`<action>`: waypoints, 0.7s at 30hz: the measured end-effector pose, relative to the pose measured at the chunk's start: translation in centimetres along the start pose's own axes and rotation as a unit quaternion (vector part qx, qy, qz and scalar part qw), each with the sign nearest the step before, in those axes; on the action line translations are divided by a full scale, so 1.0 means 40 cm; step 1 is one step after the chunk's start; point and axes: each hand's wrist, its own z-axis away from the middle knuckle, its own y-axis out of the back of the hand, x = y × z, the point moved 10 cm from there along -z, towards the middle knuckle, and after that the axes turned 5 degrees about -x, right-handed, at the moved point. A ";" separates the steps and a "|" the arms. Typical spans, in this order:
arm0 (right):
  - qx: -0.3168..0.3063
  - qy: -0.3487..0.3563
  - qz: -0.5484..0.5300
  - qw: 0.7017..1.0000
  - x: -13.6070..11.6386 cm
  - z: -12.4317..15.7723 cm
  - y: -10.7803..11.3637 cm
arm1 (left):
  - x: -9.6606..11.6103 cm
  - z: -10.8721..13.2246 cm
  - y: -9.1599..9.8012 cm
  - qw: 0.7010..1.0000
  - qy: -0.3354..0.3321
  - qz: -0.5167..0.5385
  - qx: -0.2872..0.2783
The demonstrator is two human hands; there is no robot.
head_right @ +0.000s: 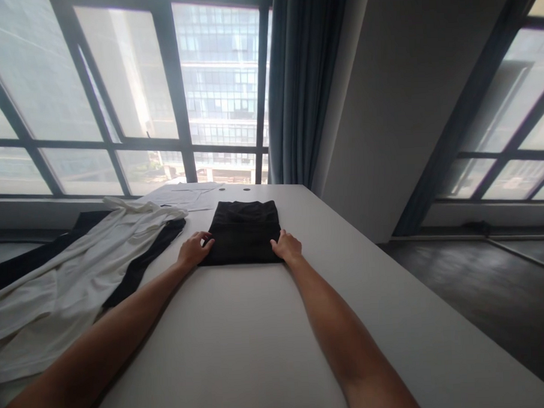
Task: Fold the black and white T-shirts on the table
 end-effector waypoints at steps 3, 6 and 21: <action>-0.017 0.019 -0.013 1.000 0.010 -0.019 -0.003 | 0.003 -0.006 -0.021 1.000 -0.014 -0.003 -0.027; -0.013 0.053 -0.036 0.998 0.005 -0.034 0.003 | -0.005 -0.017 -0.028 1.000 -0.013 0.005 -0.022; -0.059 0.152 0.103 0.981 -0.120 0.020 0.046 | 0.166 0.035 0.008 0.991 -0.120 -0.047 -0.032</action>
